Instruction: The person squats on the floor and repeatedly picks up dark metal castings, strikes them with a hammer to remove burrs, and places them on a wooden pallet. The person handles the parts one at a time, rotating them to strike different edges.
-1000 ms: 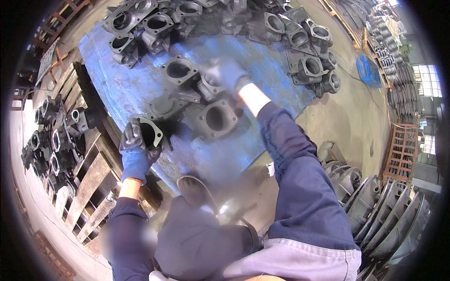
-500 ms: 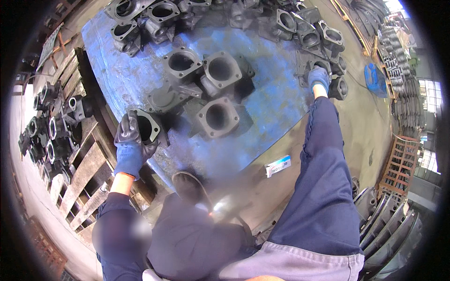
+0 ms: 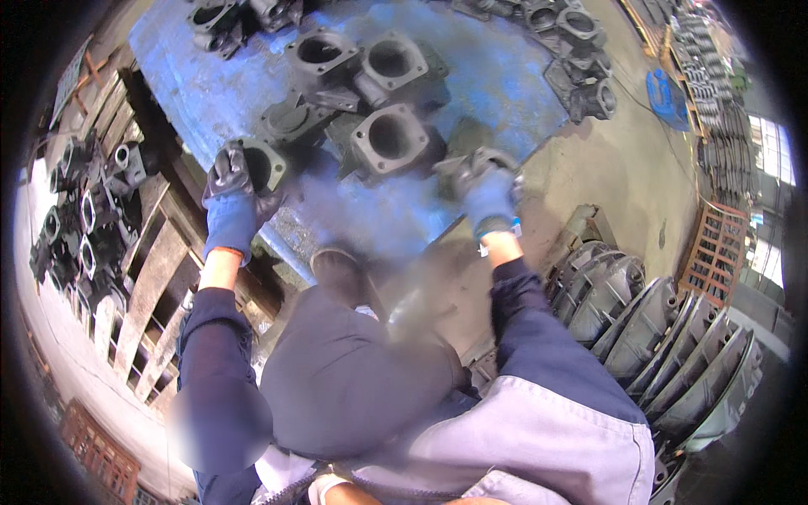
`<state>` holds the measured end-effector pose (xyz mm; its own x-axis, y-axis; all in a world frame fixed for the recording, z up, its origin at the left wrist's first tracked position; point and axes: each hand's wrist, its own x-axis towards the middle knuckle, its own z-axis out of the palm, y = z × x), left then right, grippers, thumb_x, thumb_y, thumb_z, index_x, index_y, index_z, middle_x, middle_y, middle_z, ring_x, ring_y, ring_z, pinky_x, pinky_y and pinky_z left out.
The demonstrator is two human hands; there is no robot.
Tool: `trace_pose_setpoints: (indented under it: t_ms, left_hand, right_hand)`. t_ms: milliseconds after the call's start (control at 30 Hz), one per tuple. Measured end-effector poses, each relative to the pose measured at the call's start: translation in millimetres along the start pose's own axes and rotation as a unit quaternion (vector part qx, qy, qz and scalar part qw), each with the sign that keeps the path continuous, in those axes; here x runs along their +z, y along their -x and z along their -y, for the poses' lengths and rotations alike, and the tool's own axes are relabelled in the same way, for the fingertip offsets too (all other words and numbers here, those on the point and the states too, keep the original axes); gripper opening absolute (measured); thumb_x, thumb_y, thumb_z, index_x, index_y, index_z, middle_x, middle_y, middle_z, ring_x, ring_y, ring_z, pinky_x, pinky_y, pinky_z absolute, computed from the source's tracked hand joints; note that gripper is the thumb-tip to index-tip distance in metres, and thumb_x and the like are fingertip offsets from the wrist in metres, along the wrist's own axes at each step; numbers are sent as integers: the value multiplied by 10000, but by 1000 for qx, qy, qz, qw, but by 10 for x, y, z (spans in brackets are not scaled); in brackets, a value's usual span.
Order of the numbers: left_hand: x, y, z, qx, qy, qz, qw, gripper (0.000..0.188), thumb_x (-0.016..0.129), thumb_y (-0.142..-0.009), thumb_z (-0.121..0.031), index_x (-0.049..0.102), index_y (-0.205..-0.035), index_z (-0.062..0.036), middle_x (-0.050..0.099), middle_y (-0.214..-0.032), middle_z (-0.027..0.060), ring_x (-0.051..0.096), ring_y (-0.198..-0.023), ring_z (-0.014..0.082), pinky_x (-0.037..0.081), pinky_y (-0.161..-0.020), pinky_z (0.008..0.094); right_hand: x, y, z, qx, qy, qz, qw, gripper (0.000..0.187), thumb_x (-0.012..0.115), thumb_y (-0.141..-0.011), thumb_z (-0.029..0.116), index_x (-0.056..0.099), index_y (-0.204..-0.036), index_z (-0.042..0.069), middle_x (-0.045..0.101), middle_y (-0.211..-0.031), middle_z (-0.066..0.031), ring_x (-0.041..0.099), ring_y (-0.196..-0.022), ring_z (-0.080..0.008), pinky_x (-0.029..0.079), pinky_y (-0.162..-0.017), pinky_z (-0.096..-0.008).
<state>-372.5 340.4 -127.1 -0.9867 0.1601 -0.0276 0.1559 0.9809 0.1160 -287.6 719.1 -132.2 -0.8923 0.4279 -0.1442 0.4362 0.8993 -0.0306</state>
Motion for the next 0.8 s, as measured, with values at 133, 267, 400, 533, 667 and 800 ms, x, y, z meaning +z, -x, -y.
trace_pose_setpoints:
  t_ms: [133, 267, 400, 533, 667, 800]
  left_hand:
    - [-32, -29, -37, -42, -13, 69, 997, 1079, 792, -658, -523, 309, -1496, -43, 401, -1467, 234, 434, -1319, 426, 426, -1060, 513]
    - [-56, -24, -65, -29, -13, 37, 999, 1048, 759, -696, -537, 317, -1483, -5, 418, -1444, 260, 459, -1289, 441, 431, -1054, 507]
    - [-67, -5, -77, -16, -4, 14, 1000, 997, 766, -696, -493, 351, -1447, 16, 463, -1381, 281, 503, -1228, 452, 465, -1018, 492]
    - [-49, 17, -72, -1, -10, -6, 1000, 967, 768, -711, -474, 358, -1441, 11, 478, -1359, 284, 522, -1204, 456, 466, -1020, 488]
    - [-19, 7, -57, 3, 0, -17, 1000, 924, 768, -728, -446, 371, -1429, 8, 484, -1345, 278, 529, -1191, 447, 481, -996, 487]
    - [-8, 13, -53, 22, -24, -27, 999, 910, 765, -734, -443, 379, -1419, 14, 489, -1332, 287, 541, -1166, 454, 494, -973, 497]
  right_hand:
    - [-280, 661, 638, -124, 109, 154, 974, 317, 573, -901, 357, 707, -997, 86, 711, -917, -149, 694, -880, -326, 537, -794, -491]
    - [-371, 869, 1201, -17, -87, 175, 980, 336, 501, -942, 327, 673, -1013, 47, 705, -990, -138, 647, -1018, -265, 508, -812, -430]
    - [-448, 577, 992, 122, -349, 202, 907, 423, 517, -940, 406, 650, -1073, 28, 679, -1051, -167, 628, -1054, -264, 498, -841, -448]
    - [-581, -533, -109, 177, -91, -87, 976, 743, 579, -882, 552, 390, -1386, 40, 516, -1337, -221, 459, -1281, -359, 349, -1054, -494]
    - [-526, -1407, -1149, 98, -36, -147, 984, 1008, 681, -755, 672, 248, -1528, 193, 234, -1591, -197, 217, -1463, -405, 233, -1159, -552]
    - [-105, -1663, -1207, 235, 14, 40, 971, 874, 661, -819, 617, 270, -1532, 297, 228, -1603, -96, 238, -1477, -324, 302, -1140, -574]
